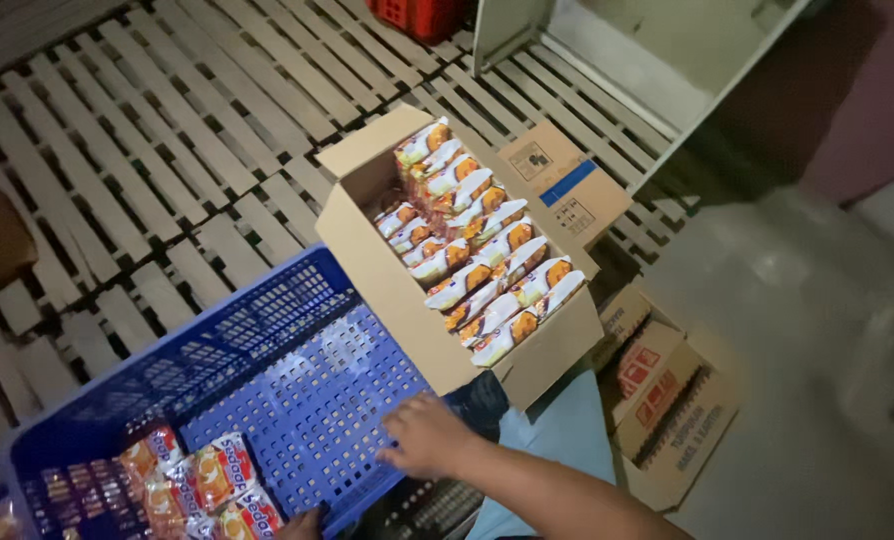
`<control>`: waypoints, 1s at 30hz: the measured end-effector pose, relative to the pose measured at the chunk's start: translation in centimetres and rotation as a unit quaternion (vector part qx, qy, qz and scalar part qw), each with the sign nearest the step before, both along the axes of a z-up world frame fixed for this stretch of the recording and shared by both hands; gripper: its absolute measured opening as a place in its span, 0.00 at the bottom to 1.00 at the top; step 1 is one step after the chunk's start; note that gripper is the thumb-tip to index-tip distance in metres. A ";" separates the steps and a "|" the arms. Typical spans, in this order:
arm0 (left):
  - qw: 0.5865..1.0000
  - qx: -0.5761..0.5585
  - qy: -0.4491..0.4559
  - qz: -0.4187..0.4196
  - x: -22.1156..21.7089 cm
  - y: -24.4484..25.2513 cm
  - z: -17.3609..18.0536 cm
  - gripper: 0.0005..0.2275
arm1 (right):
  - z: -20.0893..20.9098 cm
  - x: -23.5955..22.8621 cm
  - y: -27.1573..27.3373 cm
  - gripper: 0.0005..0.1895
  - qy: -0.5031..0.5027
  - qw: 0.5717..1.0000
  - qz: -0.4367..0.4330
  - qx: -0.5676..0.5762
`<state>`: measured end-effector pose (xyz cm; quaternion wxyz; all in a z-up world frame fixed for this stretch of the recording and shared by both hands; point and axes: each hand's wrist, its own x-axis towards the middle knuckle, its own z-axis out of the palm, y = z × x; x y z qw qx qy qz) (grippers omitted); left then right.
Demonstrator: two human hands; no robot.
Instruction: The person transfers packaged instant noodles from a cardboard box into a blue plastic crate, arranging them in neat rows. After filling the crate, the person closes the cardboard box and places it aside.
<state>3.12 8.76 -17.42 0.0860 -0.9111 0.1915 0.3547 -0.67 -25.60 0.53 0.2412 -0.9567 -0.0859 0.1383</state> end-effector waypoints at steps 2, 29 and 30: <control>1.000 -0.008 -0.014 0.012 -0.6 -0.3 0.9 0.36 | -0.9 0.0 -0.4 0.39 0.000 1.000 0.000 -0.022; 0.934 -0.289 0.159 0.136 3.7 -0.5 26.7 0.33 | -0.1 1.0 -2.0 0.29 0.114 0.975 -0.011 -0.190; 0.911 -0.325 0.191 0.165 5.0 0.2 27.4 0.38 | -0.7 0.9 -2.4 0.27 0.112 0.974 -0.019 -0.194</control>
